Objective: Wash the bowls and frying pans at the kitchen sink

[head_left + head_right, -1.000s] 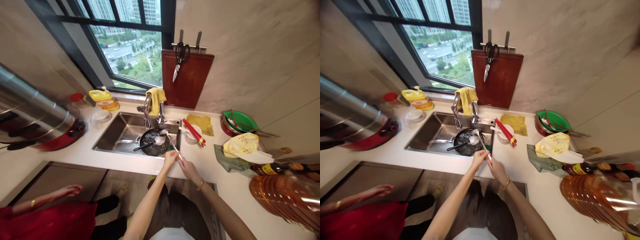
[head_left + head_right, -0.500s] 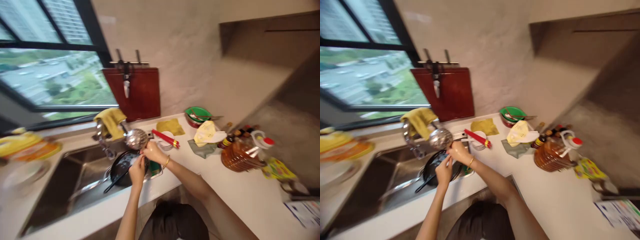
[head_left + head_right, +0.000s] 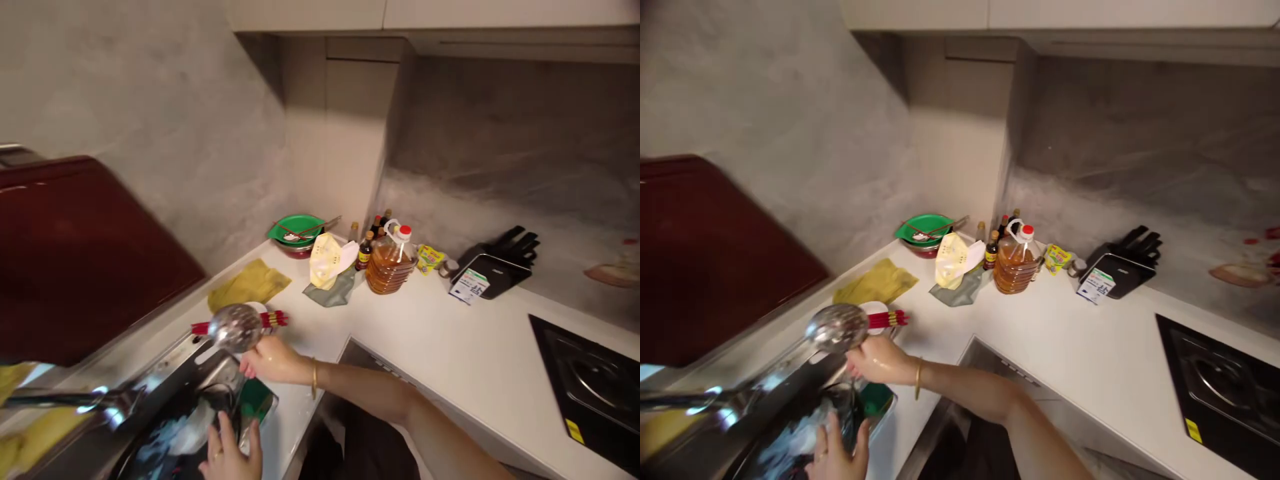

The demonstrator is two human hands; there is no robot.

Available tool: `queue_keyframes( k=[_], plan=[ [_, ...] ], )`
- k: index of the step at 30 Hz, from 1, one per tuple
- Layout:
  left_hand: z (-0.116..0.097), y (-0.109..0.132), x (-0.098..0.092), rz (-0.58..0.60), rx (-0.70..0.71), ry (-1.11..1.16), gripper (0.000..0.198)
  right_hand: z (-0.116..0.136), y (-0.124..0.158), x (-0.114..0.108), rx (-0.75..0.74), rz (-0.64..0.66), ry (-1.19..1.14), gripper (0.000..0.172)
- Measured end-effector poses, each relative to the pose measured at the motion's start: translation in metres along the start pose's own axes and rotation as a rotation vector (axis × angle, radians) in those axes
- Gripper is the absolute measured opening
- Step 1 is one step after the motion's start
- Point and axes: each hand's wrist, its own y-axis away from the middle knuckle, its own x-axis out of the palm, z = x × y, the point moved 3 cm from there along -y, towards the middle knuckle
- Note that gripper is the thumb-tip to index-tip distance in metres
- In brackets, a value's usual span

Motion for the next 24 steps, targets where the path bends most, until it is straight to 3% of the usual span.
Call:
queue_keyframes(
  k=[2, 5, 10, 12, 16, 19, 24],
  plan=[
    [-0.008, -0.003, 0.016, 0.053, 0.088, 0.065, 0.073, -0.011, 0.024, -0.040, 0.045, -0.078, -0.228, 0.036],
    [-0.037, -0.013, 0.033, 0.088, 0.266, 0.200, 0.070, -0.020, 0.074, -0.121, 0.012, -0.282, -0.296, 0.039],
    [-0.115, -0.029, 0.056, 0.214, 0.411, 0.364, 0.058, -0.013, 0.193, -0.284, -0.028, -0.716, -0.234, 0.050],
    [-0.152, -0.026, 0.066, 0.290, 0.440, 0.411, 0.052, -0.006, 0.243, -0.338, 0.002, -0.879, -0.151, 0.051],
    [-0.225, -0.006, 0.079, 0.410, 0.522, 0.478, 0.043, 0.000, 0.309, -0.410, 0.085, -1.089, -0.013, 0.047],
    [-0.270, 0.002, 0.085, 0.465, 0.572, 0.499, 0.039, 0.000, 0.329, -0.455, 0.070, -1.169, 0.021, 0.045],
    [-0.326, 0.007, 0.093, 0.596, 0.622, 0.540, 0.035, 0.004, 0.364, -0.546, 0.082, -1.292, 0.186, 0.041]
  ],
)
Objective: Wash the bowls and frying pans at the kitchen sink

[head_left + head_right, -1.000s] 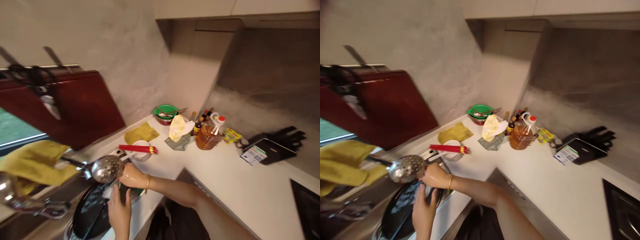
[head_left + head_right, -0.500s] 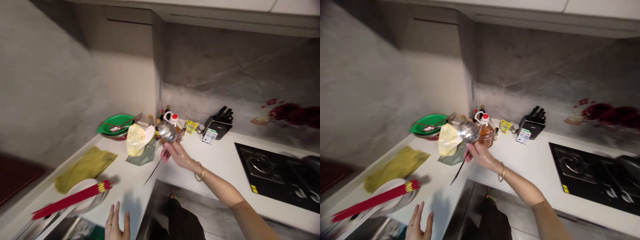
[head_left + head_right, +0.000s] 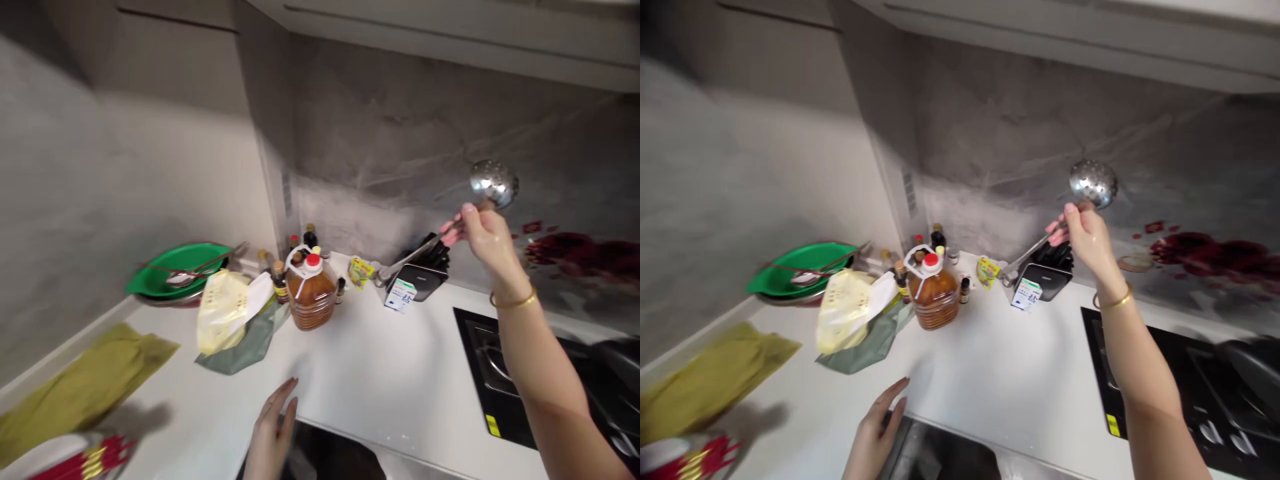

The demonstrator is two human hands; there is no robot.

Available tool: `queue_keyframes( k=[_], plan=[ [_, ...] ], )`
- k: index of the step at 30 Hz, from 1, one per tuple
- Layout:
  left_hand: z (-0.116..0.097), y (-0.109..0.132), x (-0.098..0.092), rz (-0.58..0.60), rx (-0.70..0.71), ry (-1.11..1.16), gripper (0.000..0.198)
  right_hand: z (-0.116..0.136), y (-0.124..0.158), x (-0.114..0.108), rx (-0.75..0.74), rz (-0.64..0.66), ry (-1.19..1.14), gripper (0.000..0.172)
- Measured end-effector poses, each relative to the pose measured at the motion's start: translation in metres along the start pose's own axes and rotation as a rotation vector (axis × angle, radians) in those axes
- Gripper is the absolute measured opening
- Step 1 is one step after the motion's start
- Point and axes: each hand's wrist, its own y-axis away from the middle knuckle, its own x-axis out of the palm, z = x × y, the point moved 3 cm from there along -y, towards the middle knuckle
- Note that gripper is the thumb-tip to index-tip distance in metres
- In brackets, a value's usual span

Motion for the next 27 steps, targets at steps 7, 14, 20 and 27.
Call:
queue_keyframes(
  k=[7, 14, 20, 27],
  plan=[
    [-0.087, -0.070, 0.069, 0.270, 0.287, 0.135, 0.030, -0.042, -0.073, -0.125, 0.005, -0.292, 0.384, 0.034],
    [-0.147, -0.090, 0.122, 0.479, 0.382, 0.141, 0.030, -0.145, -0.107, -0.156, 0.112, -0.352, 0.485, 0.037],
    [-0.147, -0.088, 0.131, 0.524, 0.339, 0.106, 0.029, -0.188, -0.125, -0.156, 0.110, -0.342, 0.472, 0.043],
    [-0.133, -0.085, 0.129, 0.514, 0.283, 0.083, 0.029, -0.206, -0.149, -0.153, 0.156, -0.265, 0.482, 0.045]
  ],
)
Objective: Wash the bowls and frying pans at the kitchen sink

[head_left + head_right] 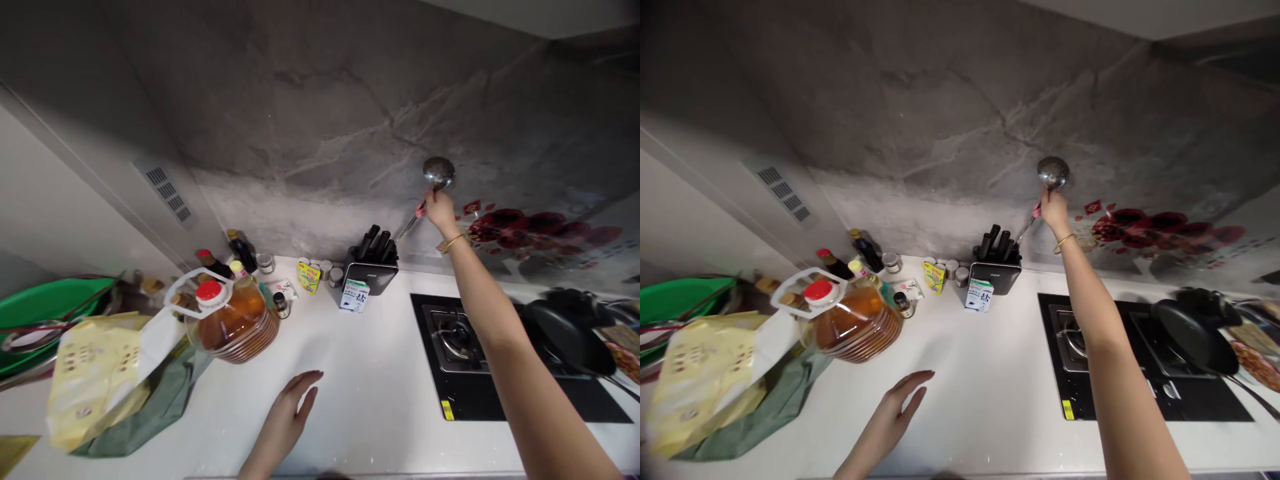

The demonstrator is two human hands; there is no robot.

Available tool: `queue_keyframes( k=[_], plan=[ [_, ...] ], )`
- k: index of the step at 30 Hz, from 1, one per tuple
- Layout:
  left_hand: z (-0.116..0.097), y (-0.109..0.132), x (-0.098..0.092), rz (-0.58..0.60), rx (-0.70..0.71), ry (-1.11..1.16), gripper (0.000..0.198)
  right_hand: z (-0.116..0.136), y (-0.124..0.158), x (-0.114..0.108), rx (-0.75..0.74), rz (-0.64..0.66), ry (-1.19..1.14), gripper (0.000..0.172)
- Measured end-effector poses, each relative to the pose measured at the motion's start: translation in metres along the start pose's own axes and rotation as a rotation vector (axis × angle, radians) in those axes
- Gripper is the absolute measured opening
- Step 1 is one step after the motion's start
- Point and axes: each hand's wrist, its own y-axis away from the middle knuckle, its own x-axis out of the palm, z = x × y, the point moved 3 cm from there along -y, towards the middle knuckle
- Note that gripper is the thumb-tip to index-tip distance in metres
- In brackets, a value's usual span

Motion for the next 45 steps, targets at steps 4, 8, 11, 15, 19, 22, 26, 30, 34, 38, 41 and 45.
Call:
queue_keyframes(
  k=[4, 8, 11, 15, 19, 22, 26, 30, 34, 38, 41, 45],
  plan=[
    [0.004, 0.006, 0.000, -0.017, -0.014, 0.009, 0.029, -0.030, 0.009, 0.037, 0.123, 0.154, -0.121, 0.042],
    [0.008, 0.016, 0.001, -0.007, -0.047, 0.016, 0.030, -0.065, 0.039, 0.070, 0.139, 0.279, 0.090, 0.041],
    [0.009, 0.026, 0.000, 0.014, -0.078, 0.023, 0.031, -0.084, 0.061, 0.084, 0.156, 0.277, 0.223, 0.038],
    [0.008, 0.042, -0.004, 0.028, -0.097, 0.050, 0.031, -0.094, 0.080, 0.079, 0.232, 0.197, 0.082, 0.025],
    [0.007, 0.064, -0.011, 0.017, -0.116, 0.093, 0.031, -0.086, 0.121, 0.048, 0.244, 0.043, -0.039, 0.035],
    [0.006, 0.091, -0.012, 0.017, -0.166, 0.130, 0.031, -0.071, 0.203, 0.034, 0.156, -0.032, -0.101, 0.036],
    [0.005, 0.147, -0.014, -0.063, -0.267, 0.173, 0.030, -0.065, 0.373, 0.071, 0.162, 0.219, -0.149, 0.037],
    [0.017, 0.226, -0.027, -0.214, -0.348, 0.206, 0.031, -0.045, 0.543, 0.155, 0.188, 0.560, -0.228, 0.037],
    [0.037, 0.329, -0.044, -0.405, -0.487, 0.210, 0.033, 0.042, 0.672, 0.226, 0.044, 0.958, -0.335, 0.039],
    [0.054, 0.429, -0.048, -0.631, -0.692, 0.228, 0.032, 0.143, 0.757, 0.259, -0.243, 1.231, -0.402, 0.040],
    [0.062, 0.484, -0.045, -0.853, -0.814, 0.282, 0.031, 0.188, 0.797, 0.272, -0.431, 1.385, -0.429, 0.039],
    [0.069, 0.530, -0.041, -1.120, -0.948, 0.381, 0.030, 0.225, 0.828, 0.291, -0.569, 1.574, -0.411, 0.036]
  ],
)
